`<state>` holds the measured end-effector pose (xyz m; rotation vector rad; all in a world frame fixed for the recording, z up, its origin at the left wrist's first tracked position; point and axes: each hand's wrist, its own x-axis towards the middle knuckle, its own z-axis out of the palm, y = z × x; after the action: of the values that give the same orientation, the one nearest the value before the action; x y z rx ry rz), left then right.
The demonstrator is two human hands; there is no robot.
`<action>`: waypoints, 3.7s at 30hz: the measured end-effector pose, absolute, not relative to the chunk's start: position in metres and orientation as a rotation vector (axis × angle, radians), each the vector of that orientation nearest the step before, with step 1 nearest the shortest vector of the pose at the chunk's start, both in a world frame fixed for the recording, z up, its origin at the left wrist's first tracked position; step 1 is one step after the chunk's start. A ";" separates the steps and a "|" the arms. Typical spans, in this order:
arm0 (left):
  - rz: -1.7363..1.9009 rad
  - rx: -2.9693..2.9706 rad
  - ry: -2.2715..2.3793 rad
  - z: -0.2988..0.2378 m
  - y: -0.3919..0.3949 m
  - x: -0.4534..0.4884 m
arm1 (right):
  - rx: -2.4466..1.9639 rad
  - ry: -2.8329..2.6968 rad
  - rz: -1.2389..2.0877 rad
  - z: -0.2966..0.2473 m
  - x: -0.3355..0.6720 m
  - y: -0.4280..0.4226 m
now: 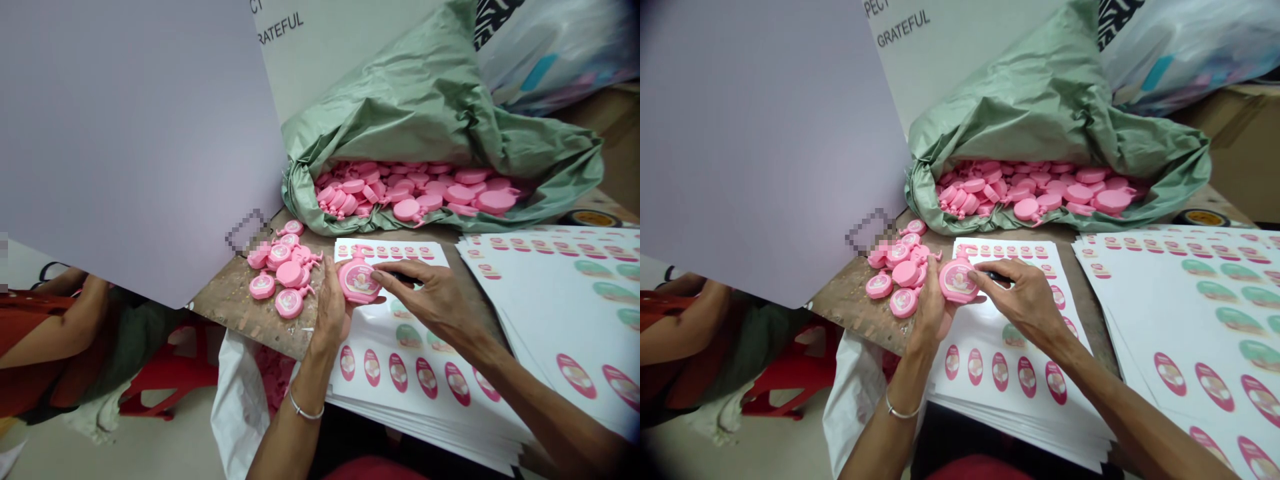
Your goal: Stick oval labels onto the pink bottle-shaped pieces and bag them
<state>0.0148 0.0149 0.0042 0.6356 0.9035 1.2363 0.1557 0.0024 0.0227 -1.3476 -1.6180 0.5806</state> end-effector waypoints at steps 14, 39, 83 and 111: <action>1.238 0.631 0.877 0.010 0.014 0.014 | -1.307 -1.723 0.355 0.019 0.154 0.004; 1.062 0.786 0.610 0.009 0.003 0.009 | -1.441 -1.690 0.122 0.017 0.166 0.017; 1.171 0.766 0.975 -0.050 0.074 -0.017 | -1.649 -2.019 0.034 -0.065 0.148 0.087; 1.256 1.143 1.295 -0.056 0.064 -0.022 | -1.537 -1.539 1.173 -0.032 0.166 0.140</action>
<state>-0.0223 0.0638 -0.0563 1.1426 1.2954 1.2556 0.1661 0.1401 -0.0319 -1.5374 -1.5394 1.1728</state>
